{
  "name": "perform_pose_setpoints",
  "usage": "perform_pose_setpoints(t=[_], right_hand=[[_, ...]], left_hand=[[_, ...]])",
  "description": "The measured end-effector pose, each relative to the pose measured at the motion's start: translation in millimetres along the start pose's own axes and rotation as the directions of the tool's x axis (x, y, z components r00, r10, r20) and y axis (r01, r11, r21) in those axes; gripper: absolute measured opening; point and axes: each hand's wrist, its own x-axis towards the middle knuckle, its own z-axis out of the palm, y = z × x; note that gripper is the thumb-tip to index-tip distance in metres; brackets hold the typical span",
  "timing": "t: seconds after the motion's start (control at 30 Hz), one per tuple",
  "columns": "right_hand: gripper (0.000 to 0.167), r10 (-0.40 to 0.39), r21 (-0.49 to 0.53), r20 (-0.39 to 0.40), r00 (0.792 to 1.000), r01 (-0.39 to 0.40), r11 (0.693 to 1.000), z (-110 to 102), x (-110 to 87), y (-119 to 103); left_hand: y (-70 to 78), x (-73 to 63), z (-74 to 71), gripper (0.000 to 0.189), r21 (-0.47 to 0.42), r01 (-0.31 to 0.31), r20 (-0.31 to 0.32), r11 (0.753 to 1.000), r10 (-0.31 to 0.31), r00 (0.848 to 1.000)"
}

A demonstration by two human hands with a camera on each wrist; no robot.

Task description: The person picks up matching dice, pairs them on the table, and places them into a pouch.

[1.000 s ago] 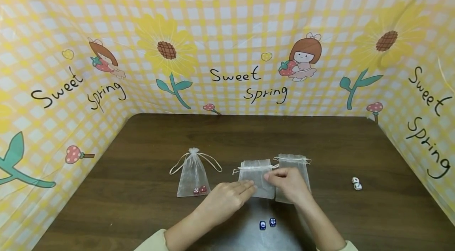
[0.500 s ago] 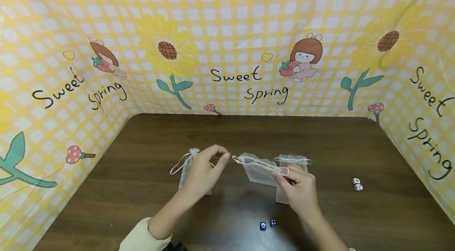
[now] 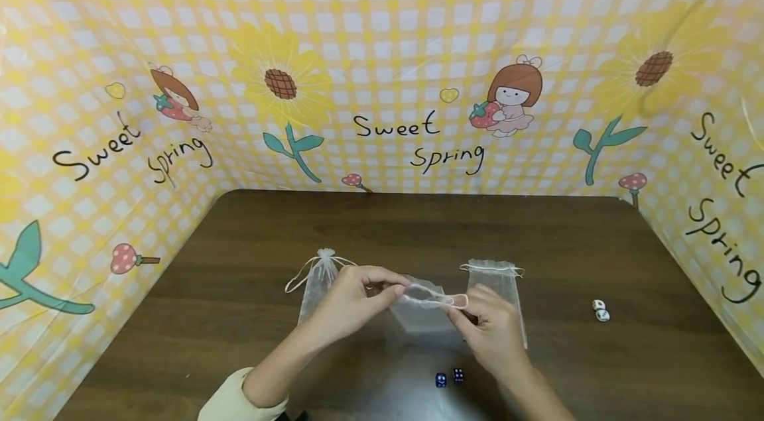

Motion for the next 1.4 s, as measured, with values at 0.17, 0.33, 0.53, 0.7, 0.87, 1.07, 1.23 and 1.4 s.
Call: perform_pose_setpoints(t=[0.17, 0.33, 0.53, 0.7, 0.87, 1.07, 1.23, 1.4], right_hand=[[0.018, 0.196, -0.024, 0.068, 0.978, -0.194, 0.981, 2, -4.8, -2], [0.019, 0.339, -0.146, 0.115, 0.934, -0.322, 0.936, -5, -7.3, -9], [0.010, 0.455, -0.294, 0.285, 0.844, -0.375, 0.879, -15, -22.4, -6], [0.010, 0.513, -0.325, 0.402, 0.759, -0.405, 0.855, -19, -36.8, 1], [0.011, 0.563, -0.335, 0.464, 0.684, -0.453, 0.826, -21, -41.3, 3], [0.013, 0.582, -0.349, 0.510, 0.633, -0.466, 0.813, -21, -45.8, 3], [0.015, 0.576, -0.347, 0.570, 0.586, -0.463, 0.815, -20, -50.0, 4], [0.016, 0.548, -0.368, 0.590, 0.593, -0.406, 0.837, -19, -54.2, 6]], left_hand=[[4.5, -3.6, -2.3, 0.025, 0.203, -0.067, 0.101, 0.977, 0.047, 0.994], [0.7, -7.0, -2.1, 0.034, 0.382, -0.170, 0.094, 0.908, 0.145, 0.985], [-7.9, -9.9, -5.9, 0.033, 0.438, -0.175, -0.008, 0.882, 0.199, 0.980], [-8.8, -10.1, -8.7, 0.032, 0.435, -0.165, -0.058, 0.885, 0.211, 0.976], [-8.7, -9.4, -9.2, 0.032, 0.434, -0.164, -0.067, 0.886, 0.213, 0.975], [-9.7, -9.3, -7.4, 0.032, 0.442, -0.161, -0.054, 0.882, 0.206, 0.977], [-10.8, -9.8, -4.4, 0.032, 0.444, -0.145, -0.029, 0.884, 0.176, 0.984], [-11.8, -9.9, -2.0, 0.032, 0.445, -0.151, -0.020, 0.883, 0.178, 0.984]])
